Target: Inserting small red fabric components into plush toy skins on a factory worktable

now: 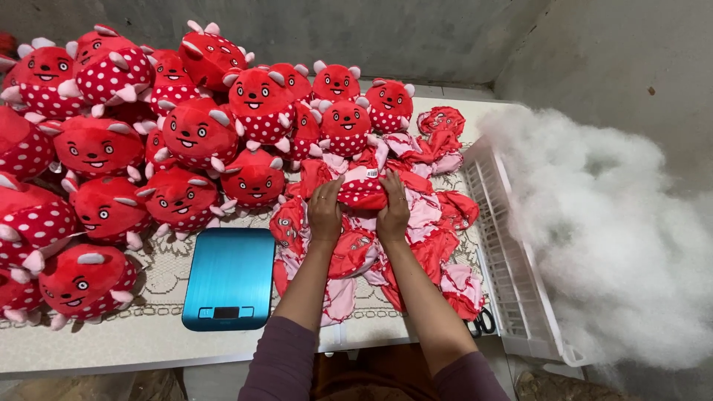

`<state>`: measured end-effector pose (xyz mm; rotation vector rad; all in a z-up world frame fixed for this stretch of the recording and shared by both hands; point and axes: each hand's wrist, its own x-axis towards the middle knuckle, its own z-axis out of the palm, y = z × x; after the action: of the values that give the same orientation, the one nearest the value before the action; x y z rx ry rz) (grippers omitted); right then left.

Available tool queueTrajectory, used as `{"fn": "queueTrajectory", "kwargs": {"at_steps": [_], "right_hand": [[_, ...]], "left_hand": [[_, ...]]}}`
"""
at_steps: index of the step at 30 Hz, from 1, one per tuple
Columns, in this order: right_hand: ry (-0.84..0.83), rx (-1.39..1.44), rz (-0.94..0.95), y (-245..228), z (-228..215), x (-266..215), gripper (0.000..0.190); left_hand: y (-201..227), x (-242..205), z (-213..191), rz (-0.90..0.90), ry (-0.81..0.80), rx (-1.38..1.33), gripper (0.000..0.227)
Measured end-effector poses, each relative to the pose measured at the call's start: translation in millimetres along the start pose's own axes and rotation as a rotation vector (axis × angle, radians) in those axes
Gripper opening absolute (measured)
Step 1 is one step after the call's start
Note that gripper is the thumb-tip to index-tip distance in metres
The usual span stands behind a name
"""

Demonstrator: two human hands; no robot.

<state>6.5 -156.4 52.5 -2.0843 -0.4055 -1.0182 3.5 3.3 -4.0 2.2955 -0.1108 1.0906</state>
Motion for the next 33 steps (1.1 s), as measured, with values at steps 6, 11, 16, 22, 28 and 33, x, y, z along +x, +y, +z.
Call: {"fn": "queueTrajectory", "kwargs": {"at_steps": [6,11,16,22,28,33], "right_hand": [[-0.066,-0.005,-0.02,1,2,-1,0.044],[-0.208,-0.138,-0.097,13,10,-11,0.025],[-0.388,-0.325,-0.048,53,27,-33,0.019],[-0.102,-0.113,0.087,25,11,-13,0.05],[-0.372,-0.386,-0.04,5,11,-5,0.055],[-0.598,-0.692,0.085,14,20,-15,0.07]], "left_hand": [[5,6,-3,0.061,-0.018,-0.069,0.052],[21,12,-18,0.174,-0.144,-0.08,0.056],[-12,-13,19,0.132,-0.274,-0.056,0.042],[-3,-3,6,-0.125,-0.072,-0.29,0.053],[10,10,-5,0.06,-0.313,-0.051,0.045],[10,8,1,0.024,-0.427,0.115,0.062]]}}
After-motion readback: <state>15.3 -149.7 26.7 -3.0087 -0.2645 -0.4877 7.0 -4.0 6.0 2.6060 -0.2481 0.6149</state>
